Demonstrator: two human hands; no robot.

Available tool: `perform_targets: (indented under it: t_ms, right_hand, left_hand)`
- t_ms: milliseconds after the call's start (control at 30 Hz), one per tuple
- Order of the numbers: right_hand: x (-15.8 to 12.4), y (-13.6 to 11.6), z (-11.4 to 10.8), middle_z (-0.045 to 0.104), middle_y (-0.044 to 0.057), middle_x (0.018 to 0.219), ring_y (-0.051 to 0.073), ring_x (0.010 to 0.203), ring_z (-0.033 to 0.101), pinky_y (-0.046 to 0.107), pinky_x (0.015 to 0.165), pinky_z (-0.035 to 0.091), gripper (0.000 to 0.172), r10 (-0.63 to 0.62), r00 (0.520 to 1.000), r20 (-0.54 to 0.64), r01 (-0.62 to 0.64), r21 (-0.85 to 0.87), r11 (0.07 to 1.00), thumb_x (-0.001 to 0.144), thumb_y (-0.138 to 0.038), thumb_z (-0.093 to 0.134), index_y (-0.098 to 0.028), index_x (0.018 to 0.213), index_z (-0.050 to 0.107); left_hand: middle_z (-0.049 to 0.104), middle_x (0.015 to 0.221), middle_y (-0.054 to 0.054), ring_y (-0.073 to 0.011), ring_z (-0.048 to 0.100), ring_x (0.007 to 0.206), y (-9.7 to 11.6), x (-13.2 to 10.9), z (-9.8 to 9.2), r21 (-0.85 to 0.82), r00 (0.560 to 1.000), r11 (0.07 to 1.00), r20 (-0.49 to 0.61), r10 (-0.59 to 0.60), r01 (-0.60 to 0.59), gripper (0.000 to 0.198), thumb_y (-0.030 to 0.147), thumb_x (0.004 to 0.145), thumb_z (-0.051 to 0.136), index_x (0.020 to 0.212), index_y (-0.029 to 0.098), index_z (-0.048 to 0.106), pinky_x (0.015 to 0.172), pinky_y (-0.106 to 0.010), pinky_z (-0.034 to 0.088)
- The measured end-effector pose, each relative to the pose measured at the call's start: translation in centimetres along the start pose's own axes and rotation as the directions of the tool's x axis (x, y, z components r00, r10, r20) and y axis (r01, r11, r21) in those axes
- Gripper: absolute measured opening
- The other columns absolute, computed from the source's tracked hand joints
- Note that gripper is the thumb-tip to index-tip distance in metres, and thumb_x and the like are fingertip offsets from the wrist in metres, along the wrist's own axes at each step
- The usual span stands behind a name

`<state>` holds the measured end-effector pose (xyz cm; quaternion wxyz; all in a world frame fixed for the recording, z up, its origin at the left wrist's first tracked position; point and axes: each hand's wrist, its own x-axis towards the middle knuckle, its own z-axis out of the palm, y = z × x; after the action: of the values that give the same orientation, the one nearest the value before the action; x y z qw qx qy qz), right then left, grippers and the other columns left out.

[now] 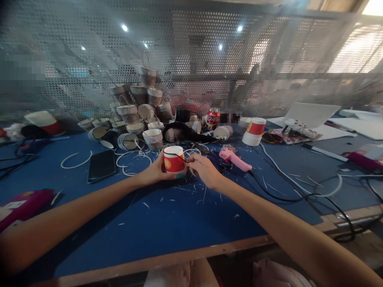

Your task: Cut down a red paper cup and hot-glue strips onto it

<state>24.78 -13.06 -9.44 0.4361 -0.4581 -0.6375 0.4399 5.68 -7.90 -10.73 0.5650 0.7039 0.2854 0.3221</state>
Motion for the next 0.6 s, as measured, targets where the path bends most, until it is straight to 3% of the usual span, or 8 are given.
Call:
perform_targets:
  t_ms: [67,167,333,600]
  right_hand:
    - [0.0,-0.5,-0.3,0.045,-0.002,0.053,0.011,0.048,0.039,0.026,0.05,0.032,0.014,0.019,0.994,0.104,-0.033,0.129,0.991,0.07,-0.029,0.044,-0.019,0.061,0.048]
    - [-0.2,-1.4,-0.9,0.044,0.001,0.056,0.012,0.053,0.04,0.028,0.054,0.035,0.026,-0.087,0.977,0.193,0.034,0.261,0.965,0.072,-0.035,0.038,-0.019,0.052,0.046]
    - [-0.5,-1.8,-1.3,0.048,0.001,0.064,0.013,0.064,0.048,0.028,0.063,0.039,0.025,-0.115,0.993,0.02,0.103,0.315,0.944,0.072,-0.035,0.048,-0.019,0.052,0.047]
    - [-0.2,-1.6,-1.6,0.05,-0.003,0.057,0.008,0.05,0.044,0.024,0.051,0.035,0.024,-0.106,0.994,-0.039,0.112,0.323,0.94,0.074,-0.035,0.059,-0.017,0.057,0.054]
  left_hand:
    - [0.054,0.116,-0.009,-0.0245,0.054,0.107,-0.1,0.0,-0.1,0.0,1.0,1.0,0.002,-0.01,0.01,0.073,0.019,0.054,0.078,0.112,0.022,0.034,0.093,-0.043,0.042]
    - [0.055,0.115,-0.009,-0.025,0.055,0.107,0.0,-0.1,0.0,-0.016,1.0,1.0,0.006,-0.023,0.023,0.072,0.018,0.054,0.078,0.112,0.021,0.035,0.093,-0.043,0.042]
    - [0.058,0.112,-0.008,-0.0261,0.056,0.105,0.3,-0.3,0.0,-0.016,1.0,1.0,0.019,-0.015,0.015,0.074,0.016,0.052,0.078,0.114,0.021,0.037,0.093,-0.046,0.041]
    - [0.058,0.117,-0.01,-0.0275,0.055,0.109,0.2,-0.3,-0.2,-0.022,0.999,0.999,0.035,0.025,-0.024,0.077,0.016,0.054,0.078,0.119,0.021,0.037,0.095,-0.046,0.04]
